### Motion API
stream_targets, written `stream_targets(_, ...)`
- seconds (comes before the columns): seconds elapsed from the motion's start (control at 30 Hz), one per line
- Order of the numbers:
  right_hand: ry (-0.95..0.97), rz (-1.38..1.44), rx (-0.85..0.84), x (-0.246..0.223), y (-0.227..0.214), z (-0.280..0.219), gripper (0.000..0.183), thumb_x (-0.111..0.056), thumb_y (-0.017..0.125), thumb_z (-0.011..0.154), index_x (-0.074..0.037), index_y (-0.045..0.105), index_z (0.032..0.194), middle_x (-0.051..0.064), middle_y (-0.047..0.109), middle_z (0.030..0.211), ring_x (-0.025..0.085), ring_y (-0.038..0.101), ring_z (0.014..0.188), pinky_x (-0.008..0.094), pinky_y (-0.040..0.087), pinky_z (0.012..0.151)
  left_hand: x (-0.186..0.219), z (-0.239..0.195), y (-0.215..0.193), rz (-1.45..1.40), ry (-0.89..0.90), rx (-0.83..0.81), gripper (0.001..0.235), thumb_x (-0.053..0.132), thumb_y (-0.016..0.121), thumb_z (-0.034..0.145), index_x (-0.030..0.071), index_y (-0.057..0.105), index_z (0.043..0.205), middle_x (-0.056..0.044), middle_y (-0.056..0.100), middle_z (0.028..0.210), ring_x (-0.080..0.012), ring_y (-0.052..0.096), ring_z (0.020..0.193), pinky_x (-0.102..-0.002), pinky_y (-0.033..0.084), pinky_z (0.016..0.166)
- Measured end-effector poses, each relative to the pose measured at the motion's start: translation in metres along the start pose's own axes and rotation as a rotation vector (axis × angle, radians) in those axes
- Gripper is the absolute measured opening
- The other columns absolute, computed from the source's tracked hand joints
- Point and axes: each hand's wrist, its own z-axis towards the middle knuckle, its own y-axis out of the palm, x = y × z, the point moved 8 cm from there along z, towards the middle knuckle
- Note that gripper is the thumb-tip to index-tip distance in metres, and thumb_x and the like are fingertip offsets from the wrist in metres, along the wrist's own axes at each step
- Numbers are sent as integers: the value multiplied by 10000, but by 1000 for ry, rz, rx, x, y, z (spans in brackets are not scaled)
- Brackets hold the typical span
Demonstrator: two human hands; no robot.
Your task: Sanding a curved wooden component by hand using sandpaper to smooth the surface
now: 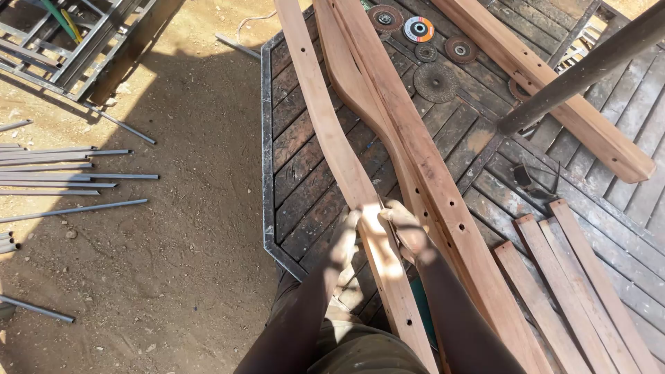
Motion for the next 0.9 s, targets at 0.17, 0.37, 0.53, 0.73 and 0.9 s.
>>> stream_targets(0.17, -118, -121, 57, -26, 13, -40, 446, -214, 653, 836, -148, 669, 1277, 149, 647, 1188, 262, 573, 1092, 303, 366, 980, -38, 65, 1, 437, 29, 147, 894, 761, 478, 975, 41, 404, 1500, -274, 506, 1486, -452, 478, 1393, -578, 376, 1142)
stream_targets(0.37, -428, -578, 253, -36, -6, -51, 525, -380, 762, 785, -192, 568, 1234, 150, 601, 1456, 460, 524, 1298, 543, 299, 1083, 4, 20, 6, 311, 83, 120, 842, 613, 589, 981, -9, 387, 1509, -291, 560, 1397, -417, 559, 1271, -554, 471, 1022)
stream_targets(0.53, -420, -940, 372, -81, 13, -99, 361, -343, 772, 816, -253, 679, 1153, -72, 448, 1587, 391, 361, 1445, 692, 406, 1038, 36, -25, 21, 76, 69, -72, 991, 407, 696, 919, 46, 118, 1639, -343, 357, 1508, -478, 533, 1275, -642, 468, 1009)
stream_targets(0.73, -568, -1087, 342, -92, 23, -94, 387, -349, 777, 797, -324, 695, 1174, -194, 538, 1437, 204, 398, 1392, 528, 402, 985, -27, 21, 12, -80, 99, -148, 1161, 230, 890, 785, 21, 135, 1641, -389, 185, 1620, -558, 328, 1450, -749, 227, 1074)
stream_targets(0.9, -289, -1410, 257, -95, 57, -93, 292, -473, 537, 929, -421, 587, 1212, -207, 517, 1416, 179, 365, 1419, 543, 381, 1044, -54, 114, 70, -436, 831, -917, 495, 133, 799, 843, 41, 537, 1252, -145, 532, 1123, -306, 579, 949, -469, 485, 781)
